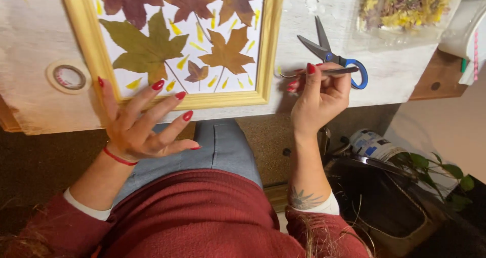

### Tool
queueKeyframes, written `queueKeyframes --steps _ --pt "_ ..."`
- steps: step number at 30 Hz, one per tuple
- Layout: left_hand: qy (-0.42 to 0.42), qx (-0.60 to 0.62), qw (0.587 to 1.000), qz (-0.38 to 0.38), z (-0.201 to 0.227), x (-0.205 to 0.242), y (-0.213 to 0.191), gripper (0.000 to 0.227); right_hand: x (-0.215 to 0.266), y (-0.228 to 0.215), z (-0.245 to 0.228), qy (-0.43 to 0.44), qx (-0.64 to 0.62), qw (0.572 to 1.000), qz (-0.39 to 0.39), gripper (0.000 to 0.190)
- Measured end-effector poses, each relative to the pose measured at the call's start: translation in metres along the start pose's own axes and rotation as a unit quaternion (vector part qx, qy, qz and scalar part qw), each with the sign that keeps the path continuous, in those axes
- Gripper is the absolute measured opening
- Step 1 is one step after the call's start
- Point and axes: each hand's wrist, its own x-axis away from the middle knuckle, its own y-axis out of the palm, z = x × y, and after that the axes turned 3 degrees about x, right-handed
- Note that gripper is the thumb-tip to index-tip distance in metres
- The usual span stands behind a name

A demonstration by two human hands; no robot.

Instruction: Using tweezers, tape, and scissors to arrange and secure dried leaves onto a background within a frame.

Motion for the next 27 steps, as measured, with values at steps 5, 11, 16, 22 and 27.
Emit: queueKeyframes --steps 5,11,16,22,27 --pt "-0.01 -0.008 1.0 -0.019 0.002 0.002 -0.003 0.06 0.003 -0.006 0.02 -0.025 0.018 0.999 0.027 0.011" --pt "-0.01 -0.011 1.0 -0.021 0.002 0.006 -0.001 0.06 0.004 -0.009 0.013 -0.034 0.05 0.998 0.024 0.01" --pt "-0.022 0.017 0.999 -0.015 0.005 -0.001 -0.009 0.058 0.006 -0.029 0.029 -0.081 0.095 0.991 0.049 0.009" --pt "-0.334 0.378 0.86 0.079 0.056 -0.048 -0.048 0.067 0.029 0.004 -0.028 0.017 -0.101 0.995 -0.009 0.022" --pt "-0.38 0.605 0.687 0.134 0.067 -0.055 -0.062 0.07 0.062 0.043 -0.055 0.028 -0.179 0.975 -0.127 0.022"
